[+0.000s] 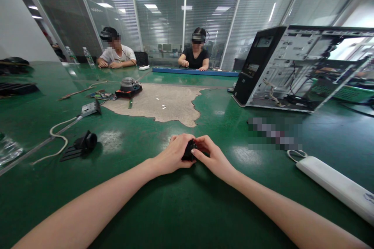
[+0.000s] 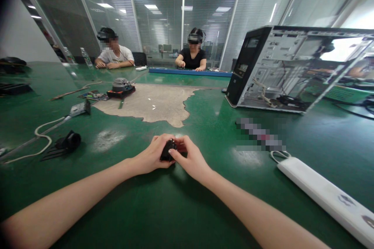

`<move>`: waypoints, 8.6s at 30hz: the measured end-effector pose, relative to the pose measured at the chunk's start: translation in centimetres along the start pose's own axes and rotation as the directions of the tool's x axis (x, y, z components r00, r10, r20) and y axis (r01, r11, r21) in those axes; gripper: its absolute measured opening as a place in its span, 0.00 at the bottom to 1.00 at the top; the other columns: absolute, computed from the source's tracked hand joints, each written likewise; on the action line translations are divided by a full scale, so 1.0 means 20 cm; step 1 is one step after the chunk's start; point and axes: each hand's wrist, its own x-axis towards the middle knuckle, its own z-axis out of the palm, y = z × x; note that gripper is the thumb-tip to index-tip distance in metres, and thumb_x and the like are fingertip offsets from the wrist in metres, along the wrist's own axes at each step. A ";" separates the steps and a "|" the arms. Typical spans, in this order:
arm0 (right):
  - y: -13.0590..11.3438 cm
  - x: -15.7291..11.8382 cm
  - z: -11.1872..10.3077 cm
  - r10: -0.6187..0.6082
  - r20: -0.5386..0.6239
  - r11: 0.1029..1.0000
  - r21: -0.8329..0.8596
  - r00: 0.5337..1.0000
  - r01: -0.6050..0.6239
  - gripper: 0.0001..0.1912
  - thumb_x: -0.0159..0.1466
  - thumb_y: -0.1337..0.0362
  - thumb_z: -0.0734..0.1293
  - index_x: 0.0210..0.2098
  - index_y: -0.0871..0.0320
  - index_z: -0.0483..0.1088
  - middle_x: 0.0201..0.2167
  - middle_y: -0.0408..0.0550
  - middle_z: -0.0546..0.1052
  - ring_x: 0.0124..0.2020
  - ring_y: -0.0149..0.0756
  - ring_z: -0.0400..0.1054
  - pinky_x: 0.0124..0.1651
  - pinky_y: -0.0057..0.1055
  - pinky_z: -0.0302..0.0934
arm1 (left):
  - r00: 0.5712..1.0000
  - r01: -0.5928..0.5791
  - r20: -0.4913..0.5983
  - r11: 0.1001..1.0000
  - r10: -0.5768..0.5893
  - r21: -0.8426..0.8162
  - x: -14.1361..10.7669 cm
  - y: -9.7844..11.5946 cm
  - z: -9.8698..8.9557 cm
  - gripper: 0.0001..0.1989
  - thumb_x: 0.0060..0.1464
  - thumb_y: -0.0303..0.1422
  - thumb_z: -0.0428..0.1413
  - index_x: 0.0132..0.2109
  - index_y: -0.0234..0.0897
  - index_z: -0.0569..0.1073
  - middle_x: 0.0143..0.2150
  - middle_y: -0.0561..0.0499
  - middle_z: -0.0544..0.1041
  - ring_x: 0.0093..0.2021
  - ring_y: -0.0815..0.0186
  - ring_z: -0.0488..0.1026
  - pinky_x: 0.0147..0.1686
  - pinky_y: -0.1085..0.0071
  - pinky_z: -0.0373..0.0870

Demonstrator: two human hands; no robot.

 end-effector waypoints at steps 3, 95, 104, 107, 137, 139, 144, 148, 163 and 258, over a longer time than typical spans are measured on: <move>-0.01 -0.01 0.00 0.019 0.044 1.000 -0.013 0.999 -0.019 0.08 0.60 0.65 0.61 0.39 0.56 0.59 0.34 0.45 0.69 0.36 0.33 0.67 0.41 0.35 0.64 | 1.000 -0.001 0.013 1.000 0.001 -0.004 0.00 0.00 -0.01 0.29 0.44 0.30 0.57 0.51 0.40 0.51 0.47 0.47 0.64 0.48 0.59 0.63 0.47 0.62 0.55; -0.02 -0.06 0.00 -0.133 0.002 0.969 -0.209 0.991 0.131 0.14 0.59 0.67 0.62 0.45 0.54 0.57 0.39 0.47 0.66 0.37 0.34 0.66 0.43 0.37 0.64 | 1.000 0.004 0.013 1.000 -0.004 -0.008 -0.01 0.01 -0.02 0.31 0.41 0.27 0.56 0.52 0.41 0.52 0.49 0.47 0.64 0.49 0.58 0.63 0.48 0.60 0.55; -0.02 0.00 0.00 -0.013 -0.031 1.000 -0.004 0.999 0.013 0.04 0.59 0.63 0.62 0.33 0.56 0.61 0.31 0.43 0.68 0.35 0.33 0.67 0.42 0.35 0.63 | 1.000 -0.001 -0.003 1.000 0.001 0.001 -0.01 0.01 -0.01 0.30 0.44 0.31 0.57 0.52 0.41 0.52 0.49 0.47 0.64 0.49 0.58 0.63 0.48 0.61 0.55; -0.02 0.00 0.00 0.061 -0.001 0.997 0.044 0.998 -0.061 0.07 0.59 0.63 0.62 0.36 0.56 0.60 0.32 0.44 0.69 0.35 0.34 0.67 0.40 0.35 0.64 | 1.000 -0.009 0.001 1.000 0.009 0.005 -0.01 0.01 -0.02 0.30 0.44 0.30 0.57 0.52 0.41 0.51 0.49 0.47 0.64 0.49 0.58 0.62 0.48 0.61 0.55; 0.00 0.01 0.00 0.127 0.018 0.986 0.102 0.992 -0.128 0.09 0.57 0.63 0.63 0.36 0.57 0.59 0.33 0.45 0.68 0.35 0.33 0.66 0.35 0.32 0.64 | 0.999 -0.036 0.002 0.999 0.036 0.022 -0.01 0.00 -0.01 0.30 0.45 0.31 0.57 0.52 0.40 0.51 0.49 0.46 0.64 0.49 0.58 0.62 0.47 0.62 0.55; -0.01 0.00 0.00 0.128 0.071 0.986 0.102 0.989 -0.135 0.08 0.58 0.63 0.63 0.36 0.57 0.59 0.31 0.43 0.68 0.33 0.32 0.67 0.35 0.31 0.64 | 0.999 -0.035 0.004 0.999 0.035 0.019 -0.01 0.00 -0.01 0.29 0.44 0.31 0.57 0.51 0.41 0.51 0.49 0.46 0.64 0.49 0.58 0.62 0.48 0.61 0.55; -0.04 -0.03 0.00 -0.056 -0.001 0.998 -0.021 0.998 0.056 0.09 0.56 0.66 0.64 0.37 0.55 0.61 0.38 0.46 0.66 0.41 0.35 0.64 0.39 0.32 0.64 | 0.999 -0.032 0.010 0.999 0.032 0.004 -0.01 0.01 -0.02 0.30 0.43 0.29 0.56 0.52 0.41 0.51 0.49 0.46 0.64 0.49 0.58 0.62 0.48 0.61 0.55; -0.03 -0.01 0.00 -0.075 -0.067 0.996 -0.043 0.995 0.072 0.04 0.57 0.65 0.63 0.33 0.56 0.63 0.38 0.47 0.66 0.41 0.36 0.64 0.39 0.32 0.64 | 0.999 -0.033 0.002 0.999 0.033 0.003 0.00 0.01 -0.02 0.29 0.44 0.30 0.57 0.52 0.40 0.51 0.48 0.47 0.64 0.48 0.59 0.63 0.47 0.62 0.55; -0.03 -0.02 0.00 -0.065 -0.058 0.997 -0.048 0.996 0.063 0.04 0.58 0.65 0.62 0.34 0.56 0.62 0.38 0.47 0.66 0.42 0.35 0.64 0.40 0.32 0.65 | 1.000 -0.015 -0.005 1.000 0.015 -0.011 -0.01 0.01 -0.02 0.29 0.44 0.31 0.57 0.52 0.41 0.51 0.48 0.47 0.64 0.48 0.59 0.62 0.47 0.62 0.55; -0.01 -0.02 0.01 0.065 0.047 0.998 0.017 0.997 -0.066 0.07 0.60 0.64 0.61 0.38 0.56 0.58 0.33 0.44 0.69 0.34 0.33 0.68 0.36 0.32 0.66 | 0.999 -0.035 0.000 0.999 0.035 0.004 -0.01 -0.01 -0.02 0.30 0.43 0.30 0.57 0.52 0.40 0.51 0.49 0.46 0.64 0.49 0.59 0.62 0.48 0.62 0.55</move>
